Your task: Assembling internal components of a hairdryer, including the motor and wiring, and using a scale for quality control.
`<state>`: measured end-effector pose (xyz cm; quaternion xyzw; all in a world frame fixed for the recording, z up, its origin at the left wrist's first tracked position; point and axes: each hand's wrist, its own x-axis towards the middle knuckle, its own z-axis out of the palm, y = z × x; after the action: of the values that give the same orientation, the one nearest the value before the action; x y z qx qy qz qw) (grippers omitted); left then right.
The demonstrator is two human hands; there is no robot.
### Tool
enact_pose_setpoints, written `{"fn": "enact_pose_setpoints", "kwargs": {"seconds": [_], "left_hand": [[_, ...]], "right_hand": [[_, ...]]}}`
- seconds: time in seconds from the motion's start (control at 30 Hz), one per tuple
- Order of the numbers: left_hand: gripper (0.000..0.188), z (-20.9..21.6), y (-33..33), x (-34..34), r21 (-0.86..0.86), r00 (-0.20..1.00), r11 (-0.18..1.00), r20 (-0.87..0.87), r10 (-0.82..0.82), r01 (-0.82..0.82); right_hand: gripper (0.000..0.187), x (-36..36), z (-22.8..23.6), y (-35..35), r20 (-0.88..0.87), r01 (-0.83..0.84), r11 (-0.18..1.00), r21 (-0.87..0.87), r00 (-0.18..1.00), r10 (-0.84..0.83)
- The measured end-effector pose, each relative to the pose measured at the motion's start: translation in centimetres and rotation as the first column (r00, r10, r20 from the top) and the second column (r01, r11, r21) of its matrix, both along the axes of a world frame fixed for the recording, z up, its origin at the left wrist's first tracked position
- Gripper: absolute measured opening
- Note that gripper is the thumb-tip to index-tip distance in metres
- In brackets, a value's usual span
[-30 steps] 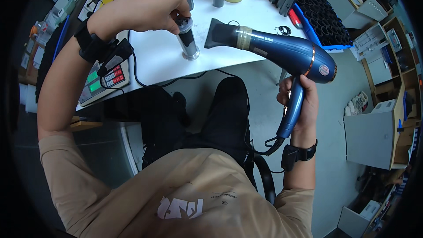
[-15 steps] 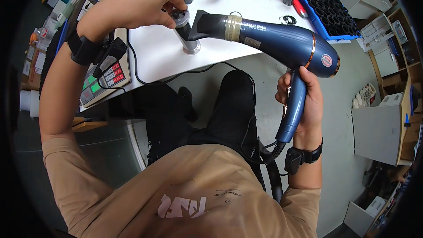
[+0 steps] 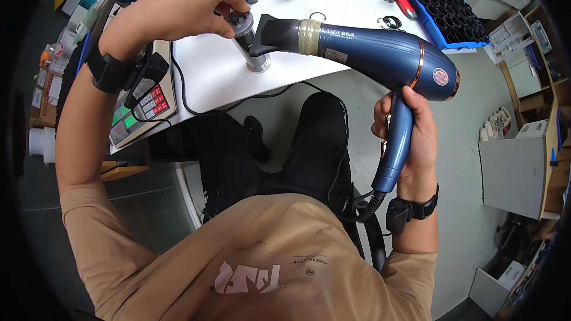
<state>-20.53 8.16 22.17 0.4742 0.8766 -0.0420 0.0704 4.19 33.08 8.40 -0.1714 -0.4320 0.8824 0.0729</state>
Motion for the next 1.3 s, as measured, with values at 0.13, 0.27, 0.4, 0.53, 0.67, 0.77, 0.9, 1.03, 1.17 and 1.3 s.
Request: {"fn": "enact_pose_setpoints", "kwargs": {"seconds": [0.13, 0.27, 0.4, 0.53, 0.67, 0.77, 0.9, 1.03, 1.17, 1.3], "left_hand": [[0.036, 2.0, 0.2, 0.6, -0.02, 0.999, 1.0, 0.046, -0.017, 0.018], [0.038, 3.1, -0.8, 1.1, 0.077, 0.96, 0.959, 0.03, -0.277, 0.274], [0.038, 2.4, -1.3, 0.1, 0.192, 0.864, 0.842, -0.119, -0.49, 0.504], [0.037, 2.4, -1.2, 0.0, 0.066, 0.958, 0.956, 0.016, -0.287, 0.285], [0.037, 2.4, -1.1, 0.0, 0.188, 0.86, 0.839, -0.127, -0.495, 0.51], [0.037, 3.5, 0.6, 0.8, -0.094, 0.99, 0.994, 0.135, -0.043, 0.056], [0.038, 3.7, 0.8, 1.0, -0.116, 0.989, 0.992, 0.146, -0.025, 0.042], [0.038, 3.1, 0.3, 0.5, -0.116, 0.988, 0.993, 0.154, 0.0, 0.018], [0.038, 1.3, -2.3, -1.0, 0.271, 0.679, 0.623, -0.278, -0.679, 0.734], [0.039, 1.5, -2.8, -1.0, 0.266, 0.705, 0.653, -0.263, -0.658, 0.709]], "right_hand": [[0.046, 0.1, 0.1, 0.0, -0.009, -0.01, 1.0, 0.006, 1.0, 0.01], [0.046, 0.1, 0.1, 0.0, -0.004, -0.014, 1.0, 0.009, 1.0, 0.014], [0.046, 0.1, 0.0, -0.3, 0.012, 0.01, 1.0, 0.027, 1.0, -0.011], [0.045, 0.1, 0.0, -0.4, 0.03, 0.009, 1.0, 0.029, 0.999, -0.01], [0.045, 0.1, 0.1, -0.6, 0.039, 0.008, 0.999, 0.035, 0.999, -0.009], [0.045, 0.1, 0.1, -0.6, 0.054, 0.023, 0.999, 0.045, 0.998, -0.025], [0.046, 0.2, 0.0, -0.3, 0.062, 0.003, 1.0, 0.031, 0.998, -0.004], [0.046, 0.3, -0.4, -0.3, 0.08, -0.01, 0.998, 0.057, 0.997, 0.005], [0.045, 0.2, -0.4, -0.5, 0.102, -0.006, 0.998, 0.064, 0.995, -0.001], [0.045, 0.3, -0.7, -0.6, 0.105, -0.013, 0.998, 0.061, 0.994, 0.006]]}}
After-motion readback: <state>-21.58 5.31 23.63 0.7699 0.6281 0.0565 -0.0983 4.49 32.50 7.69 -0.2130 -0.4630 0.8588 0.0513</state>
